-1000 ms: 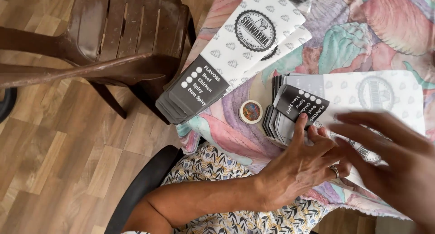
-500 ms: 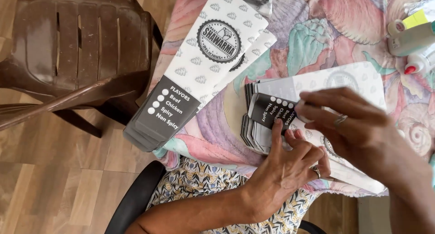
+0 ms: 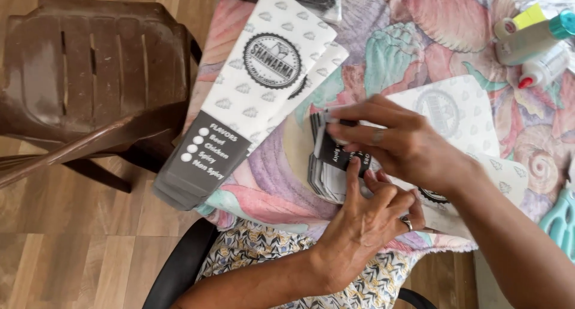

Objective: Folding, stacking, and organizing printed shawarma food wrappers at a table using tape.

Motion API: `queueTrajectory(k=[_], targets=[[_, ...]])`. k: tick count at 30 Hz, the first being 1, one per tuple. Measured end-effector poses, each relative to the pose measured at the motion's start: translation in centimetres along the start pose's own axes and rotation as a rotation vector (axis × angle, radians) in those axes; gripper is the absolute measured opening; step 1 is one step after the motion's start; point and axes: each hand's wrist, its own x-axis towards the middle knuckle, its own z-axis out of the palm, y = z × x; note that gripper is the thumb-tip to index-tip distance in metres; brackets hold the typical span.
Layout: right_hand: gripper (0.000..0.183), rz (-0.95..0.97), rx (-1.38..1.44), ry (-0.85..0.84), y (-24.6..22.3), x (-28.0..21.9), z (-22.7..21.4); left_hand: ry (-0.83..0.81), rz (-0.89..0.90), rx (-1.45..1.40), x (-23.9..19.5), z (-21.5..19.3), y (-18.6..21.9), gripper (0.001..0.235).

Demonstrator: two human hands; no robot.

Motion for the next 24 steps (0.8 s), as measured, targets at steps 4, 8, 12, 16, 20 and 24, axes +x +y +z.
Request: queueTrajectory(k=[4,8,12,16,20,24], targets=[[0.035,0.308,-0.252,0.008,-0.6,-9.6,-4.3,0.071,-0.019,0.102,0.2,-0.1,-0.2,0.082],[0.032,0.421,-0.333,0.126,-0.4,-17.9,-5.9,0.016,0.059,0.113,0.2,0.0,-0.4,0.081],[0.030,0.329,-0.226,0.067,0.8,-14.0,-4.8,0.006,0.060,0.121,0.2,0.1,-0.4,0.078],[0.023,-0.036,-0.012,-0.048,1.8,-2.0,-1.2,0.019,0.052,0.055,0.1,0.3,-0.2,0.075],[0.025,-0.159,0.080,-0.048,1.7,0.9,-0.1,-0.006,0.068,0.073,0.4,-0.2,-0.2,0.080],[0.031,0.145,-0.056,0.026,1.2,-9.4,-3.2,0.032,0.067,0.090,0.3,-0.1,-0.5,0.081]])
